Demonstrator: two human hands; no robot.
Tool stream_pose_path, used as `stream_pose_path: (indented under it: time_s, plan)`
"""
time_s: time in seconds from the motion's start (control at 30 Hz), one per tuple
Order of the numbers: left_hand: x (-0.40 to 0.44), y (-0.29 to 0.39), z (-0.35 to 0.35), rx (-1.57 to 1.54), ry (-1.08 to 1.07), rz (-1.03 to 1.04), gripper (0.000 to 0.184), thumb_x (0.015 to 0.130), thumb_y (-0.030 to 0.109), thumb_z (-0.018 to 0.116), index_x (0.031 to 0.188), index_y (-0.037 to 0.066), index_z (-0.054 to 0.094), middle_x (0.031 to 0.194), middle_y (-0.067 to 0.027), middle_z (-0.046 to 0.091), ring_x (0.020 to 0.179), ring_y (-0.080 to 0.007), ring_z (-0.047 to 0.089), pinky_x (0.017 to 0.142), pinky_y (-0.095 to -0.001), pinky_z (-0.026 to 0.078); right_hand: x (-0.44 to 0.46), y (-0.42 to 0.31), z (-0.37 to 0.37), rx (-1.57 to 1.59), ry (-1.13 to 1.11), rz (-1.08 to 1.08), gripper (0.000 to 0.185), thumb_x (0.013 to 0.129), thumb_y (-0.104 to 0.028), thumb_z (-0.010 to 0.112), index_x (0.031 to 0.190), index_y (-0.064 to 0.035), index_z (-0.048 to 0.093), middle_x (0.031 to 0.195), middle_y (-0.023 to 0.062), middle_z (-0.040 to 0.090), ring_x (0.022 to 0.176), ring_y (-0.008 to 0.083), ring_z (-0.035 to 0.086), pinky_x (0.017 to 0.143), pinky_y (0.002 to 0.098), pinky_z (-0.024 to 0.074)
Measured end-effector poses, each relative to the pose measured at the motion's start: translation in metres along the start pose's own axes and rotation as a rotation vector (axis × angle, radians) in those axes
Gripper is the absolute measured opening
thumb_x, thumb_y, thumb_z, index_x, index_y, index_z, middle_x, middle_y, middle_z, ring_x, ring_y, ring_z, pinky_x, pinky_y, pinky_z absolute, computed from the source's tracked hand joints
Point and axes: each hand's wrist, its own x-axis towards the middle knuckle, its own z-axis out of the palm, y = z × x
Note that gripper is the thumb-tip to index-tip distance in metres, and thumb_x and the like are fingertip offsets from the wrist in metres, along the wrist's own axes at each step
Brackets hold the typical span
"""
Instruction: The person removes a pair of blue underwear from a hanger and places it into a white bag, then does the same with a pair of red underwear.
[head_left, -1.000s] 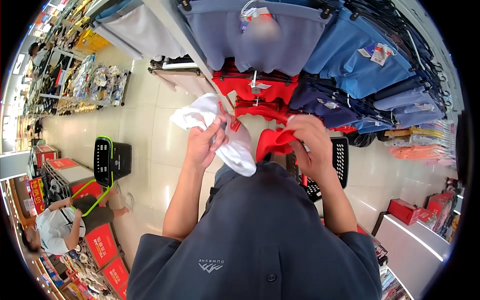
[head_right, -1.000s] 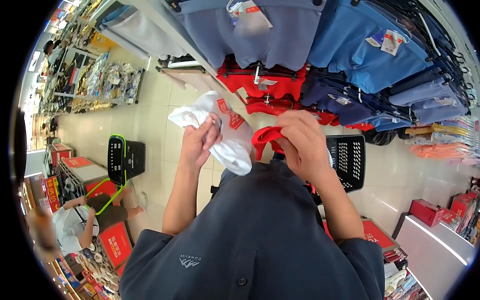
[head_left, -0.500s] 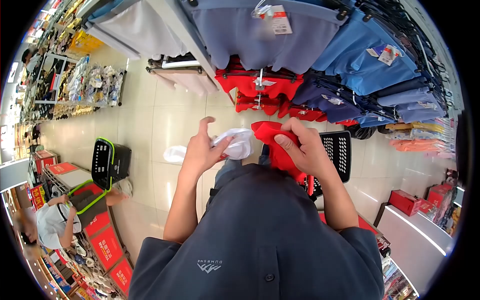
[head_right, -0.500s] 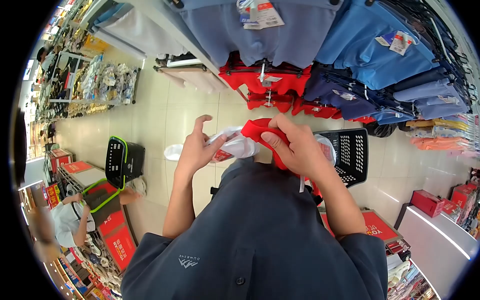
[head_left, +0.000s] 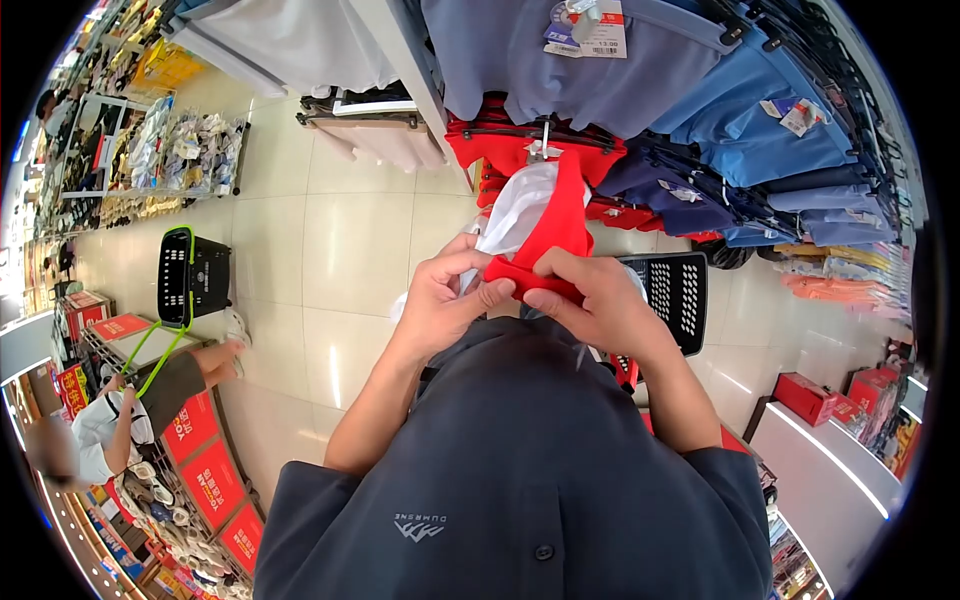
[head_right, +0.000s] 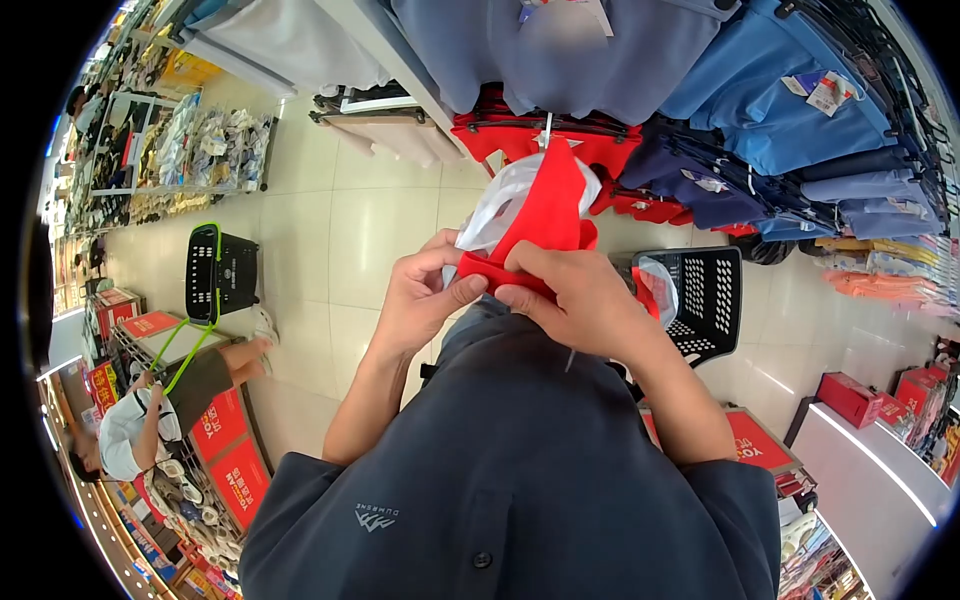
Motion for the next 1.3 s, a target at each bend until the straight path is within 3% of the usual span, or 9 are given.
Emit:
stream_pose_path:
  time_s: [0.13, 0.23, 0.3, 0.53, 0.8, 0.97, 1.1, 1.27, 1.3]
  plan:
    - [0.006, 0.005, 0.004, -0.077, 0.002, 0.048, 0.014, 0.085, 0.000, 0.070, 0.099, -0.001, 0.068, 0.112, -0.0061, 0.055, 0.098, -0.0122, 0.054, 0.083, -0.0246, 0.042, -0.004, -0.003, -0.007, 0.302, -0.004, 0.255, 0.025, 0.090, -0.025, 0.065, 0.088, -0.0033, 0.052, 0.068, 0.0135, 0.060, 0.064, 0.0334, 0.060, 0.058, 0.0369, 0.0455]
    - [0.007, 0.001, 0.004, -0.077, 0.036, 0.011, 0.013, 0.086, 0.001, 0.069, 0.099, -0.001, 0.067, 0.115, -0.0091, 0.057, 0.102, -0.0151, 0.056, 0.088, -0.0271, 0.045, -0.009, 0.005, -0.016, 0.215, -0.059, 0.232, 0.027, 0.092, -0.027, 0.063, 0.086, -0.0024, 0.054, 0.064, 0.0149, 0.058, 0.063, 0.0344, 0.059, 0.058, 0.0399, 0.0450]
    - [0.009, -0.002, 0.003, -0.069, 0.061, -0.010, 0.013, 0.087, 0.002, 0.068, 0.099, -0.001, 0.067, 0.115, -0.0112, 0.059, 0.104, -0.0167, 0.057, 0.089, -0.0290, 0.047, -0.013, 0.009, -0.024, -0.187, -0.276, 0.233, 0.027, 0.091, -0.029, 0.062, 0.084, -0.0034, 0.057, 0.062, 0.0161, 0.058, 0.063, 0.0352, 0.059, 0.058, 0.0438, 0.0436]
    - [0.012, -0.002, -0.002, -0.257, 0.141, -0.136, 0.016, 0.085, 0.001, 0.070, 0.100, -0.002, 0.067, 0.103, -0.0055, 0.062, 0.094, -0.0103, 0.057, 0.084, -0.0252, 0.046, -0.017, 0.009, -0.018, -0.318, -0.008, 0.057, 0.023, 0.088, -0.020, 0.063, 0.077, -0.0023, 0.054, 0.058, 0.0187, 0.051, 0.058, 0.0396, 0.053, 0.053, 0.0470, 0.0382]
    - [0.013, -0.008, -0.004, -0.272, 0.190, -0.121, 0.030, 0.087, -0.001, 0.067, 0.116, -0.002, 0.061, 0.100, -0.0068, 0.063, 0.090, -0.0101, 0.060, 0.081, -0.0213, 0.048, -0.013, 0.000, -0.025, -0.319, -0.193, 0.257, 0.017, 0.091, -0.017, 0.057, 0.086, -0.0001, 0.056, 0.067, 0.0212, 0.058, 0.069, 0.0419, 0.058, 0.064, 0.0520, 0.0429]
    - [0.014, -0.036, -0.034, -0.454, 0.001, -0.304, 0.038, 0.093, 0.012, 0.062, 0.129, 0.001, 0.054, 0.093, -0.0059, 0.066, 0.065, -0.0046, 0.045, 0.064, -0.0226, 0.036, -0.013, 0.005, -0.018, -0.299, -0.179, 0.192, 0.010, 0.091, -0.010, 0.054, 0.092, -0.0005, 0.051, 0.071, 0.0203, 0.057, 0.069, 0.0413, 0.056, 0.059, 0.0488, 0.0403]
    - [0.018, -0.029, -0.019, -0.553, 0.034, -0.203, 0.043, 0.092, 0.023, 0.065, 0.128, 0.001, 0.055, 0.100, -0.0042, 0.065, 0.068, -0.0045, 0.045, 0.065, -0.0220, 0.036, -0.015, 0.002, -0.017, -0.164, -0.150, 0.096, 0.013, 0.091, -0.009, 0.054, 0.102, -0.0025, 0.054, 0.074, 0.0195, 0.058, 0.070, 0.0408, 0.057, 0.059, 0.0468, 0.0415]
    - [0.019, -0.021, -0.004, -0.094, -0.068, 0.002, 0.054, 0.076, 0.026, 0.083, 0.119, 0.001, 0.063, 0.108, 0.0004, 0.062, 0.079, -0.0040, 0.049, 0.067, -0.0182, 0.035, -0.016, 0.005, -0.017, -0.079, -0.137, 0.068, 0.016, 0.089, -0.008, 0.054, 0.104, -0.0034, 0.055, 0.073, 0.0180, 0.058, 0.069, 0.0390, 0.059, 0.059, 0.0442, 0.0428]
    - [0.018, -0.020, -0.004, -0.037, -0.079, -0.041, 0.039, 0.079, 0.017, 0.080, 0.111, 0.001, 0.066, 0.106, -0.0017, 0.063, 0.087, -0.0058, 0.053, 0.072, -0.0189, 0.040, -0.017, 0.004, -0.018, -0.091, -0.151, 0.077, 0.017, 0.089, -0.008, 0.055, 0.105, -0.0036, 0.055, 0.072, 0.0175, 0.059, 0.068, 0.0383, 0.059, 0.059, 0.0436, 0.0432]
